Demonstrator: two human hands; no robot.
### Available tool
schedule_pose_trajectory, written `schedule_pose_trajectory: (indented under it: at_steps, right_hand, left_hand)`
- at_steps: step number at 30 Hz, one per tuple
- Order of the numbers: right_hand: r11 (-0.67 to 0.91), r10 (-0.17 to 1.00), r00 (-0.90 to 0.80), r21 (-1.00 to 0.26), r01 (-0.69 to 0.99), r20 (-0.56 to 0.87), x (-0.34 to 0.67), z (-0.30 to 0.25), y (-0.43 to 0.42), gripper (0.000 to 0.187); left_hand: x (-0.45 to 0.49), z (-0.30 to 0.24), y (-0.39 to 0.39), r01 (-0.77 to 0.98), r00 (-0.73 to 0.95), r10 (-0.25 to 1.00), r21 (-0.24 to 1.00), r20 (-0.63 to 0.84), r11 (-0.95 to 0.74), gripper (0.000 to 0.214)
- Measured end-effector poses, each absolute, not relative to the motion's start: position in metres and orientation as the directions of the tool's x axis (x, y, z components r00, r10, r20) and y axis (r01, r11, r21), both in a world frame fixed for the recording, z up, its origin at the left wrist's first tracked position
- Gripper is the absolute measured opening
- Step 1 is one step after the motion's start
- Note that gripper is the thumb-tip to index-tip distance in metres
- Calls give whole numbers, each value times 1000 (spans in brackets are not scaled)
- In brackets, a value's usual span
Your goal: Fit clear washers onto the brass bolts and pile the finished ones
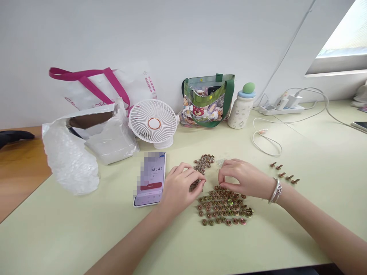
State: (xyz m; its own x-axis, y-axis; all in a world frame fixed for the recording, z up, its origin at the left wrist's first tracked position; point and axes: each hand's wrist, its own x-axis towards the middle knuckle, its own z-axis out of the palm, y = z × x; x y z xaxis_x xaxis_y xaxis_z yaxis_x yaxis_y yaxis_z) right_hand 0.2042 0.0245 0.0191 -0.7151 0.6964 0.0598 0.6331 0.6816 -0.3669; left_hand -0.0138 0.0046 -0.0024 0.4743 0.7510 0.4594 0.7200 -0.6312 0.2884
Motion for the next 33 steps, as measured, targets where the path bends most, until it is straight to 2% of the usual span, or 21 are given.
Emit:
schedule_pose_trajectory:
  at_steps: [5,10,18,21,24,28,30,33]
  right_hand:
    - [693,689,-718,-378,614,97,206,17,26,12]
    - [642,765,-584,-402,653,273,203,5,42,11]
    - [652,754,-582,-239,719,306,190,-12,66,2]
    - [664,743,-593,-224,713,310,188,-12,65,3]
    - [666,743,-576,-279,692,341,188,-7,58,3]
    - [640,768,-503,-497,586,396,186,2,36,5]
    - [629,776,-472,-574,525,418,184,5,24,6]
    - [666,742,-487,-589,457,461,182,5,14,6]
  left_hand:
    - [-13,-2,5,718,478,741,276,471,-638,13]
    - [-13,-2,6,721,475,742,274,474,-637,11]
    - [-14,-1,6,722,464,729,263,503,-640,10]
    - [-15,-1,6,722,462,732,267,501,-638,9]
    - [-15,-1,6,725,453,740,278,497,-630,9]
    - [-15,-1,6,724,435,758,311,486,-616,6]
    - [-15,0,6,719,427,765,331,482,-611,11]
    - [-14,-1,5,702,427,740,325,520,-634,11]
